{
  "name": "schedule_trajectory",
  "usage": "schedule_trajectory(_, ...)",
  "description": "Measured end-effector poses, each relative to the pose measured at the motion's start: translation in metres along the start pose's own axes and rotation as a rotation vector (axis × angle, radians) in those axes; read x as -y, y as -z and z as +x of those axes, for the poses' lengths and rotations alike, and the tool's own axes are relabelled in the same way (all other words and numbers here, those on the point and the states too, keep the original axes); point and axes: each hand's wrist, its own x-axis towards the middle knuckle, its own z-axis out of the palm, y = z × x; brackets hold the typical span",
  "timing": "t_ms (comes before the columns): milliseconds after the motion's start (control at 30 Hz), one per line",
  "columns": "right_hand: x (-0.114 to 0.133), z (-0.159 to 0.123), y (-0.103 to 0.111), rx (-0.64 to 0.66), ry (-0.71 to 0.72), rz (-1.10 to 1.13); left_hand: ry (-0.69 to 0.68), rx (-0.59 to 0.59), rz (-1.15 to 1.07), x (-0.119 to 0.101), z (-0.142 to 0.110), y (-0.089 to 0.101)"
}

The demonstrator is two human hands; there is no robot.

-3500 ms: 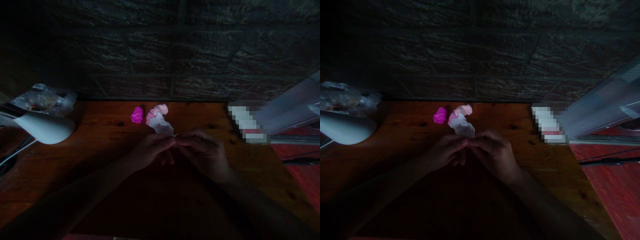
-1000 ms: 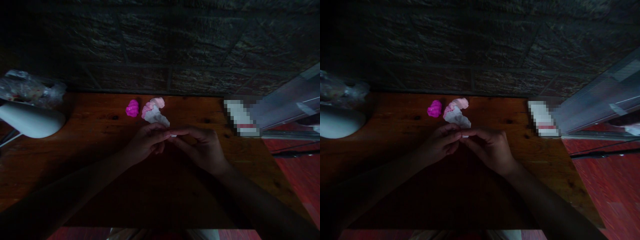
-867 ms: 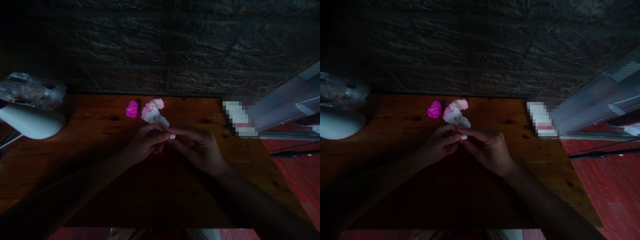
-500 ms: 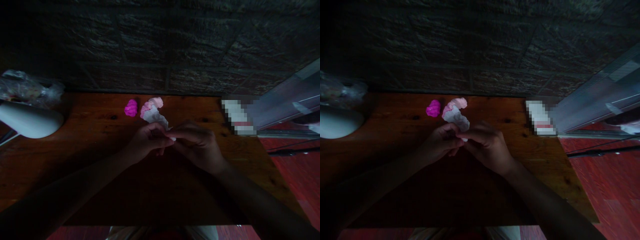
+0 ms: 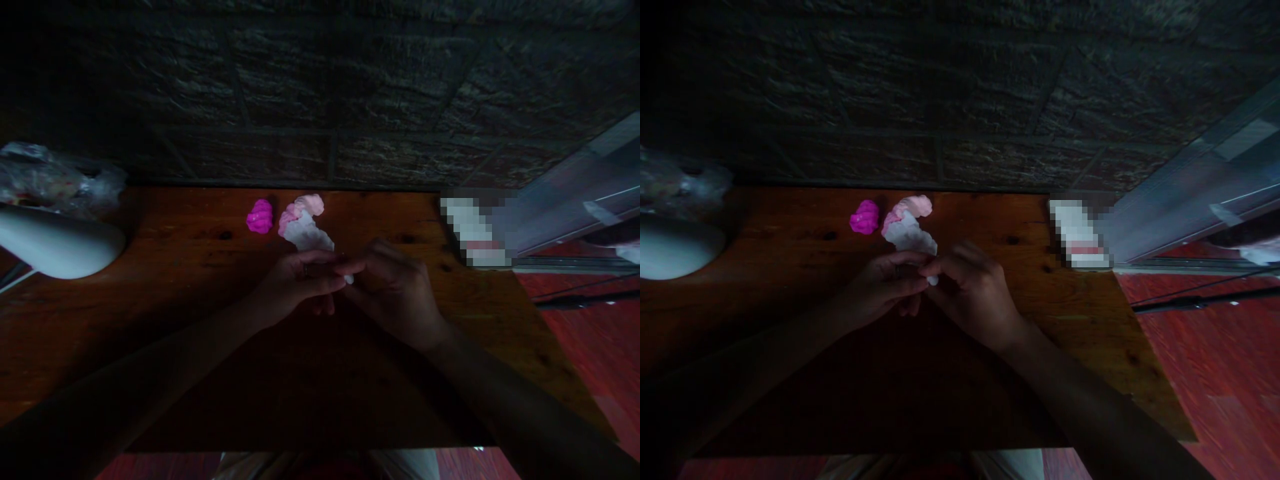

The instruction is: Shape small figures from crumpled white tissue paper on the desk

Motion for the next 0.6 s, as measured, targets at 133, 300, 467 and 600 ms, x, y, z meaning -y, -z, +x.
schedule_trajectory(133,0.0018,-0.0004,-0.0018,0.013,0.031,-0.036,0.004,-0.015,0.001,-0.0019,0.0005,-0.0012)
schedule_trajectory(300,0.0013,-0.0013,-0.0007,0.042,0.044,-0.073,0.008,-0.036,0.009,-0.0009,0.0002,-0.0008)
schedule_trajectory(467,-0.0017,0.0021,0.0030,0.123,-0.053,0.144,-0.006,-0.086,-0.048,-0.0004,0.0015,0.0013)
schedule_trajectory(600,-0.0046,0.0038,0.0043,0.109,-0.143,0.282,-0.029,-0.105,-0.100,-0.0026,0.0035,0.0015)
